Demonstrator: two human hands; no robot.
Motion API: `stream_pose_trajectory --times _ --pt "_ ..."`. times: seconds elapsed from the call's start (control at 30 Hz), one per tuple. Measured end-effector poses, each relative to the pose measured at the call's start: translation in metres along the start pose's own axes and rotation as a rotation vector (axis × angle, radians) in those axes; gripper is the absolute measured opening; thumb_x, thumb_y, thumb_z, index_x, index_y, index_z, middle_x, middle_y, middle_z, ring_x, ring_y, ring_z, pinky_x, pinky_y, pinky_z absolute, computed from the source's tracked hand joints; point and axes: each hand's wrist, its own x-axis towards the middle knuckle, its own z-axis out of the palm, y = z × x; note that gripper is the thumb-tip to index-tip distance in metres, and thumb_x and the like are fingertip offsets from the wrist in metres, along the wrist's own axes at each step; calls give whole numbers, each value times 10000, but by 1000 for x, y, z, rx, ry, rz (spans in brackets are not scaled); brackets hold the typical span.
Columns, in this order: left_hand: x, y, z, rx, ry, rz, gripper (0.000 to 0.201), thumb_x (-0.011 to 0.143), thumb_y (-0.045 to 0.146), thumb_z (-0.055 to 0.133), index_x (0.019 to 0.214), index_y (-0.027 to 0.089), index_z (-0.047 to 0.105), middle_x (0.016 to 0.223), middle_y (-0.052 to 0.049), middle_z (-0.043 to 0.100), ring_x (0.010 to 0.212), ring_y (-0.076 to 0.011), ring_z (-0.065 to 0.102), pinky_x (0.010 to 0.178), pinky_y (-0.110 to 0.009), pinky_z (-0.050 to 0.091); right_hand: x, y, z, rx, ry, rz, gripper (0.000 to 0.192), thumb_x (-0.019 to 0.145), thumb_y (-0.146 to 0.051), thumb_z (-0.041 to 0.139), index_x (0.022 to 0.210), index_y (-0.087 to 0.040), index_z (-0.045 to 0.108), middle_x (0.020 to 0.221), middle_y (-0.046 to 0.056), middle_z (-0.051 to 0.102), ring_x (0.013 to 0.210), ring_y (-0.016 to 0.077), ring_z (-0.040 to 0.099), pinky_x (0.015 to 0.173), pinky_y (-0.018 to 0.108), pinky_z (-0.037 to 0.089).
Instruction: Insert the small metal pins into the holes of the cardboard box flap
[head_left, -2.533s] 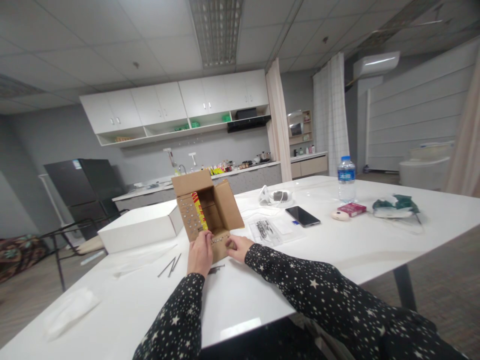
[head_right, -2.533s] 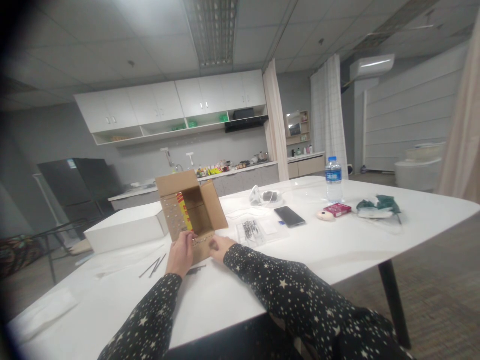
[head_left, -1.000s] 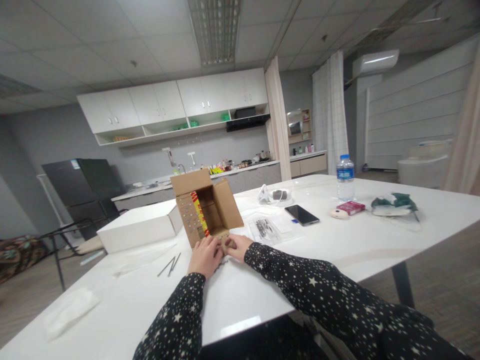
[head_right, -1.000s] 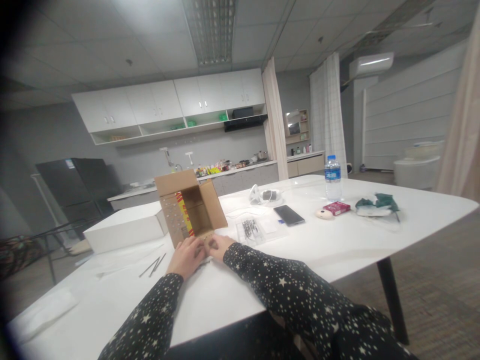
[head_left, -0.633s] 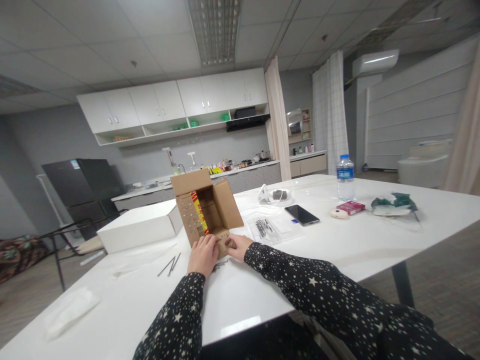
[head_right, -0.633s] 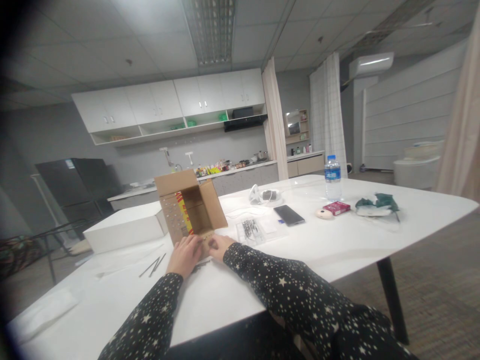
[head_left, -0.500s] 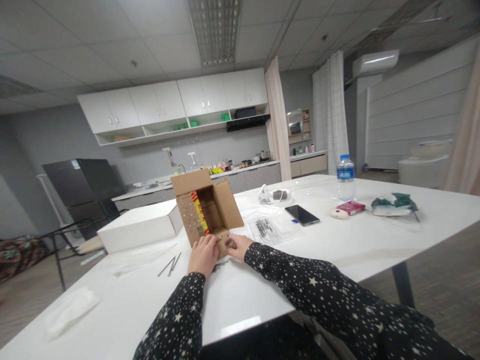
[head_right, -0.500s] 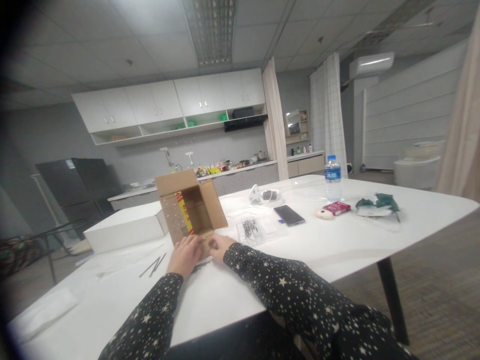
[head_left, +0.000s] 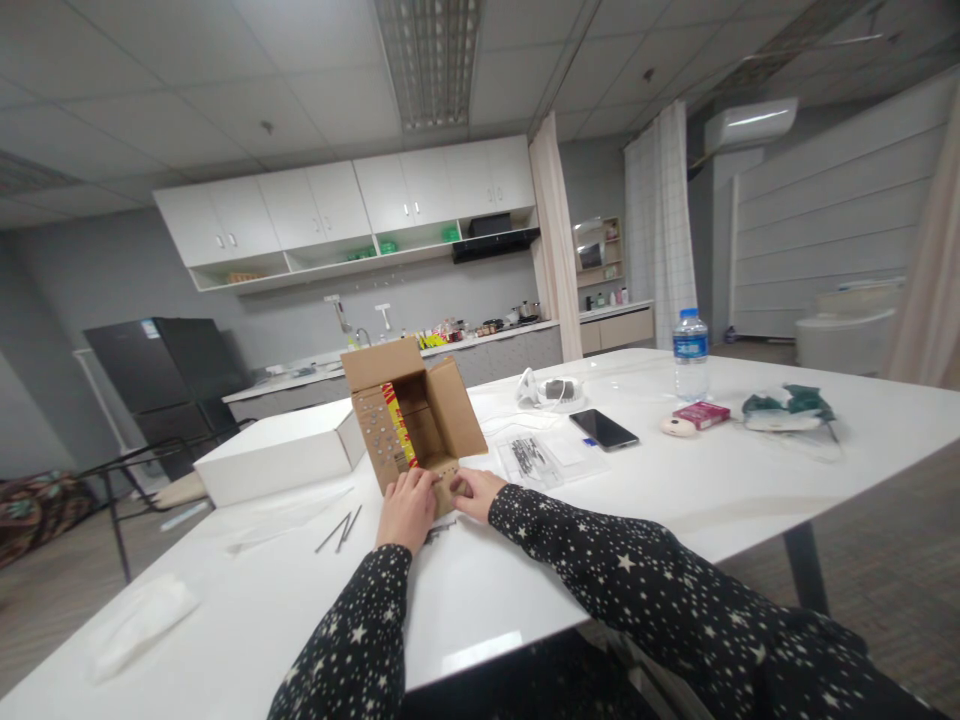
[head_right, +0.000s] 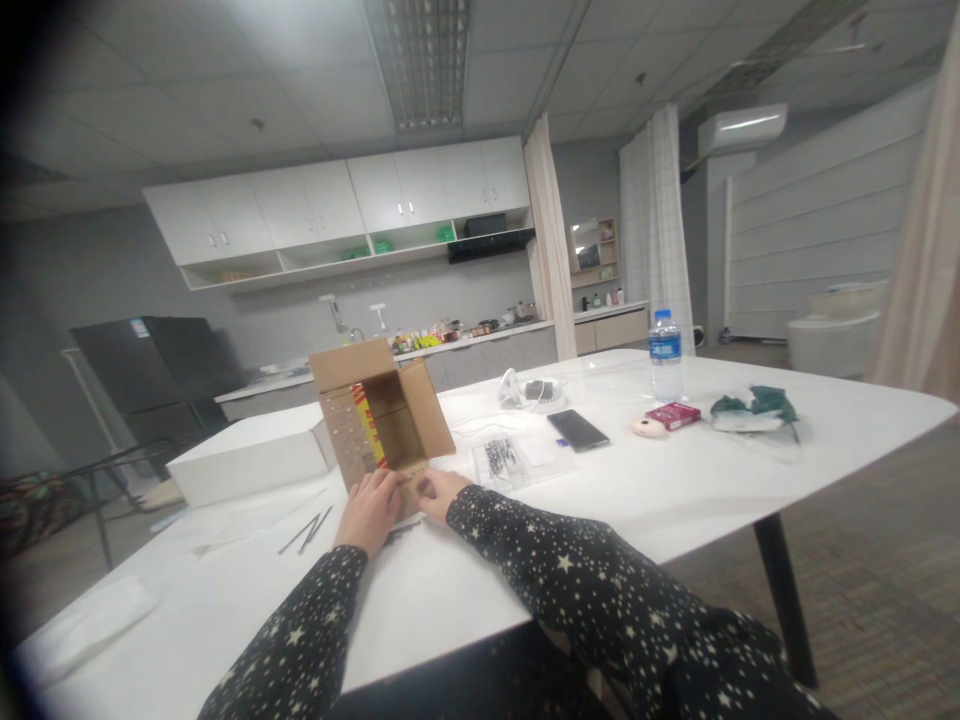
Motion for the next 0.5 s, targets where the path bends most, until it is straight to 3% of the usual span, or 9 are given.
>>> stream_pose_trajectory --times 0.5 --pt "3 1 4 100 34 6 288 833 138 367 1023 214 568 1010 -80 585 966 -228 490 799 -366 349 -2 -3 -2 0 0 14 262 693 -257 555 941 -205 625 704 -8 632 664 140 575 611 232 415"
